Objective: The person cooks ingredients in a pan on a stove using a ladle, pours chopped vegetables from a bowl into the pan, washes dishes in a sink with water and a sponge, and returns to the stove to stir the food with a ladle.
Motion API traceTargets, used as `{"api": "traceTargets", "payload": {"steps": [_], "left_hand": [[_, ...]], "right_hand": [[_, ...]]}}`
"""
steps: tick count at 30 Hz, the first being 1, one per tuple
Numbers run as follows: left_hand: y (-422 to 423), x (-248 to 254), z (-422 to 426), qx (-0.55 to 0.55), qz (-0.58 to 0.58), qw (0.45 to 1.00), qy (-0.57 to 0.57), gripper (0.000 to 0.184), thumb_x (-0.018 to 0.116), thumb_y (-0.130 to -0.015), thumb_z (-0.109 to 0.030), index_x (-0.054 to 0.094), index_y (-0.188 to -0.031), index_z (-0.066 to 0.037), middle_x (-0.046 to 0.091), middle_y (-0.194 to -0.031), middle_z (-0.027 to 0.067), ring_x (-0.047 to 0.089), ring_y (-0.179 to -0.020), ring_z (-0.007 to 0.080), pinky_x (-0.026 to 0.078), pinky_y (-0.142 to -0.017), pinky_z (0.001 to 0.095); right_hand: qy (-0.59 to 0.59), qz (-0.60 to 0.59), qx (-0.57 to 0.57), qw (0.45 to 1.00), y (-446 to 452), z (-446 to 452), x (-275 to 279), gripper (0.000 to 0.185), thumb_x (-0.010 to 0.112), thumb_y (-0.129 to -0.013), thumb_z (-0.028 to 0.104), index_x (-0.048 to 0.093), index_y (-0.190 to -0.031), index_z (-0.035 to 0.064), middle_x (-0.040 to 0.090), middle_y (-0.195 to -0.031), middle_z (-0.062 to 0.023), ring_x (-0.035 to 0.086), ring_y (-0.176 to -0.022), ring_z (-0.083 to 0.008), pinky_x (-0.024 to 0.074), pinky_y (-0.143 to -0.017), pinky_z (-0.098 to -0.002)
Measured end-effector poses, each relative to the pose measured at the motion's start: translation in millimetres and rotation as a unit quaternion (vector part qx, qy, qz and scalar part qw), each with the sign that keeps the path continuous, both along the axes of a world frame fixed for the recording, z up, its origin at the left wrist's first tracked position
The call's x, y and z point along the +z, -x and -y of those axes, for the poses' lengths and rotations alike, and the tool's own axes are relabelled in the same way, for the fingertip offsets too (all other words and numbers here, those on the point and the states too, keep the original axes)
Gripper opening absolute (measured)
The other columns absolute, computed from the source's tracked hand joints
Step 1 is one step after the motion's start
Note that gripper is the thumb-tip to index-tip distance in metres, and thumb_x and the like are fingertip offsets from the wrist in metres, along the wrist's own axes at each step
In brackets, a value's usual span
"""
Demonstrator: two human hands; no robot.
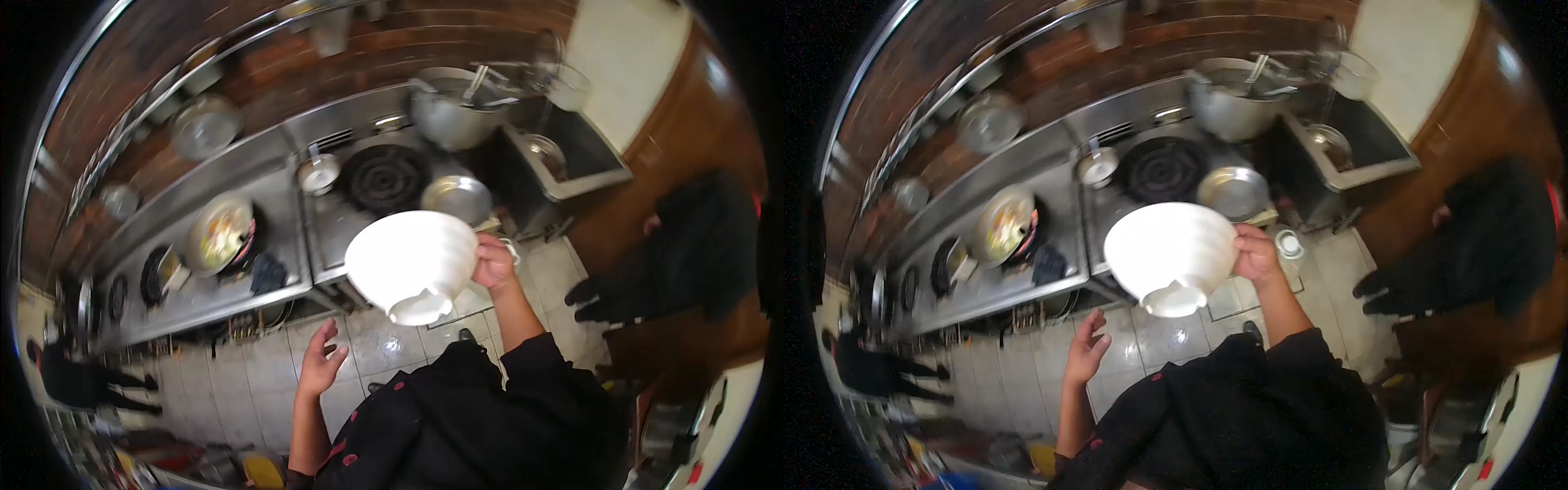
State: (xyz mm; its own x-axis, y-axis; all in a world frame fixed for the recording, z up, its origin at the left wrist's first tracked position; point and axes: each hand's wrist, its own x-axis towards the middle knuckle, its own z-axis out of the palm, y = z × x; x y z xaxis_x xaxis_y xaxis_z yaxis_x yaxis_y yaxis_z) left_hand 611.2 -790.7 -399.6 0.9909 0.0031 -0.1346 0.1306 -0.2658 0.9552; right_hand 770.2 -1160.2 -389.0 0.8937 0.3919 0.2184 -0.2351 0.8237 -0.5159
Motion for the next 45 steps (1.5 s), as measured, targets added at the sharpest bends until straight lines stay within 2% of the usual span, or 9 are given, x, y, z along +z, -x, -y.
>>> {"api": "traceTargets", "payload": {"steps": [5, 10, 19, 21, 23, 35, 42, 44, 45], "left_hand": [[-102, 30, 153, -0.228, 0.077, 0.952, 0.19, 0.077, 0.065, -0.081, -0.034, 0.028, -0.138, 0.001, 0.038, -0.138, 0.0129, 0.037, -0.127, 0.026, 0.028, -0.104, 0.0418], [-169, -15, 275, -0.391, -0.093, 0.872, 0.278, 0.061, 0.068, -0.079, -0.025, 0.043, -0.128, 0.001, 0.051, -0.126, 0.01, 0.044, -0.12, 0.023, 0.033, -0.099, 0.0375], [-231, 32, 445, -0.255, -0.135, 0.831, 0.475, 0.054, 0.062, -0.082, -0.013, 0.041, -0.128, 0.002, 0.048, -0.129, 0.0146, 0.047, -0.119, 0.0292, 0.032, -0.103, 0.0476], [-261, 36, 462, -0.194, -0.091, 0.891, 0.401, 0.043, 0.056, -0.087, -0.013, 0.044, -0.126, 0.0, 0.053, -0.122, 0.012, 0.051, -0.113, 0.0271, 0.037, -0.1, 0.0447], [-301, 34, 488, -0.145, -0.099, 0.929, 0.326, 0.039, 0.053, -0.09, -0.014, 0.044, -0.125, 0.001, 0.054, -0.121, 0.0123, 0.052, -0.111, 0.0259, 0.039, -0.098, 0.0418], [-601, -26, 736, -0.056, -0.163, 0.879, 0.444, 0.035, 0.051, -0.093, -0.02, 0.047, -0.12, 0.002, 0.058, -0.115, 0.0131, 0.059, -0.101, 0.0238, 0.046, -0.089, 0.0375], [-770, -92, 812, 0.097, -0.248, 0.891, 0.368, 0.037, 0.055, -0.09, -0.025, 0.055, -0.109, 0.006, 0.06, -0.109, 0.0157, 0.061, -0.094, 0.0261, 0.048, -0.083, 0.038], [-797, -92, 818, 0.109, -0.269, 0.933, 0.21, 0.041, 0.058, -0.087, -0.028, 0.057, -0.106, 0.009, 0.061, -0.106, 0.0162, 0.061, -0.09, 0.0264, 0.048, -0.079, 0.0365], [-803, -90, 821, 0.124, -0.267, 0.932, 0.209, 0.041, 0.058, -0.087, -0.028, 0.057, -0.106, 0.009, 0.061, -0.106, 0.0162, 0.061, -0.09, 0.0264, 0.048, -0.079, 0.0365]], "right_hand": [[-0.078, -0.026, 0.0, 0.997, -7, 126, -50, 0.031, 0.057, -0.078, 0.007, 0.059, -0.104, -0.0087, 0.064, -0.101, -0.0181, 0.061, -0.097, -0.0296, 0.0469, -0.089, -0.0426], [-0.069, -0.058, -0.026, 0.996, -9, 251, -51, 0.035, 0.05, -0.083, 0.013, 0.056, -0.109, -0.0087, 0.061, -0.109, -0.0191, 0.06, -0.101, -0.0305, 0.0446, -0.092, -0.0421], [-0.034, -0.126, -0.097, 0.987, -103, 359, -63, 0.035, 0.047, -0.086, 0.016, 0.056, -0.11, -0.0071, 0.061, -0.109, -0.0174, 0.058, -0.102, -0.0263, 0.0432, -0.093, -0.0391], [0.03, -0.141, -0.092, 0.985, -143, 372, -57, 0.034, 0.048, -0.086, 0.017, 0.057, -0.11, -0.0059, 0.063, -0.106, -0.0155, 0.06, -0.098, -0.0239, 0.0456, -0.089, -0.0365], [0.459, -0.124, -0.229, 0.849, -172, 411, -44, 0.031, 0.054, -0.086, 0.016, 0.058, -0.11, -0.0021, 0.065, -0.098, -0.0102, 0.062, -0.086, -0.0189, 0.0485, -0.078, -0.0304], [0.6, 0.063, -0.374, 0.704, -469, 693, 54, 0.023, 0.056, -0.087, 0.018, 0.063, -0.098, -0.0003, 0.064, -0.08, -0.0049, 0.059, -0.072, -0.0117, 0.0463, -0.064, -0.0264], [0.825, 0.266, -0.257, 0.427, -759, 739, 54, 0.024, 0.057, -0.078, 0.021, 0.067, -0.086, 0.0012, 0.066, -0.087, -0.0182, 0.064, -0.081, -0.0321, 0.0489, -0.073, -0.0392], [0.936, 0.288, -0.068, 0.191, -816, 750, 23, 0.023, 0.052, -0.076, 0.017, 0.069, -0.089, 0.0075, 0.067, -0.092, -0.0156, 0.063, -0.089, -0.0322, 0.0492, -0.077, -0.0415], [0.937, 0.284, -0.072, 0.191, -835, 766, -8, 0.023, 0.053, -0.076, 0.016, 0.07, -0.088, 0.0075, 0.066, -0.093, -0.0156, 0.063, -0.09, -0.0319, 0.0493, -0.078, -0.0414]]}}
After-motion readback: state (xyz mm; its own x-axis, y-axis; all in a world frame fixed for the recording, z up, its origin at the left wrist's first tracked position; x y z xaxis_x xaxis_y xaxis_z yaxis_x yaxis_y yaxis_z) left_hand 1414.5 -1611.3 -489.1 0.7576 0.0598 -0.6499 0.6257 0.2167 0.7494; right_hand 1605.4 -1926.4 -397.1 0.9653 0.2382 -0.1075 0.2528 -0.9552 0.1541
